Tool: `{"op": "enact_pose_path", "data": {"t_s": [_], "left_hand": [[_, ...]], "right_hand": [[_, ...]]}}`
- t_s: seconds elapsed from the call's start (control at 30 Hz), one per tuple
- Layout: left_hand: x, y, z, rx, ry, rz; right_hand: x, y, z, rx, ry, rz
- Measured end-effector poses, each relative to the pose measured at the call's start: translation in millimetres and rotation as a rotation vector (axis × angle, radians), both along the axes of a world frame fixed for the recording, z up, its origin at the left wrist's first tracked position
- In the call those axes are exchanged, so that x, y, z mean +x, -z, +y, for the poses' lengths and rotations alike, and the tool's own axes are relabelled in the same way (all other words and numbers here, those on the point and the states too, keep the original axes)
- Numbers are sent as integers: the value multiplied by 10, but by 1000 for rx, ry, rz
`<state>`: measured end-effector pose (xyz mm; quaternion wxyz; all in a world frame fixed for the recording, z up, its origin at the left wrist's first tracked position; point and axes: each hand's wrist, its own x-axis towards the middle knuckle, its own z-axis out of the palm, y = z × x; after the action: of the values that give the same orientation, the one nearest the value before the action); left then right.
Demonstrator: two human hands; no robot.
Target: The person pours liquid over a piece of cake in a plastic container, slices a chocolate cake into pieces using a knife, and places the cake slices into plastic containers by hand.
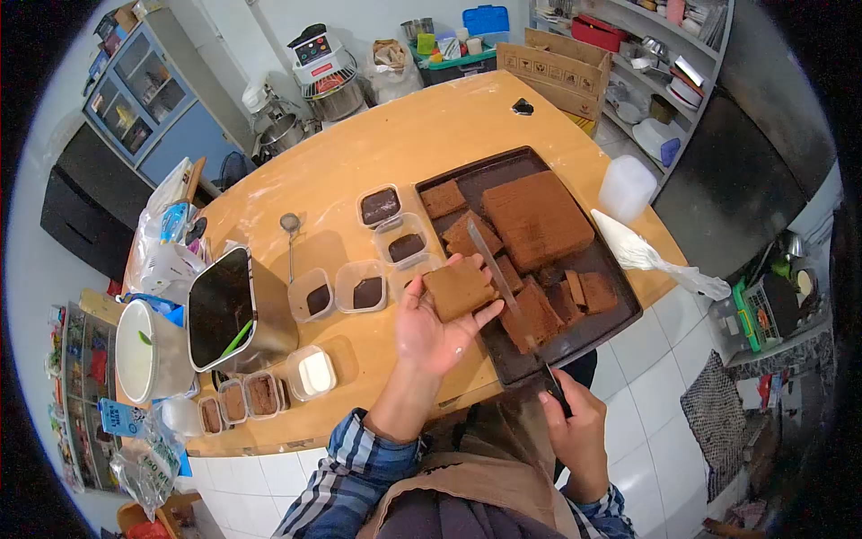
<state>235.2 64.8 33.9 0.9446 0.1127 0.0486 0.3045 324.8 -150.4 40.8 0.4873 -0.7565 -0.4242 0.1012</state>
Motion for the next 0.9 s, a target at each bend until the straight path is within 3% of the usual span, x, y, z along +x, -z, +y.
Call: {"op": "enact_pose_path", "data": {"t_s": [0.17,0.27,0.37,0.67,0.9], "left_hand": [[-7,35,-27,-92,-16,-222],[14,-77,-43,-66,-95,17],[-8,-134,-64,-19,-119,60],[-58,-143,-103,-46,66,-41],[29,-68,-148,275,-205,260]], "right_hand": [[-13,-22,5,-55,-74,0],[-28,22,25,-38,-46,-62],[-21,-32,22,-92,-89,-63],[-5,-9,30,-63,-75,-84],[-20,-4,18,-36,-43,-64]]}}
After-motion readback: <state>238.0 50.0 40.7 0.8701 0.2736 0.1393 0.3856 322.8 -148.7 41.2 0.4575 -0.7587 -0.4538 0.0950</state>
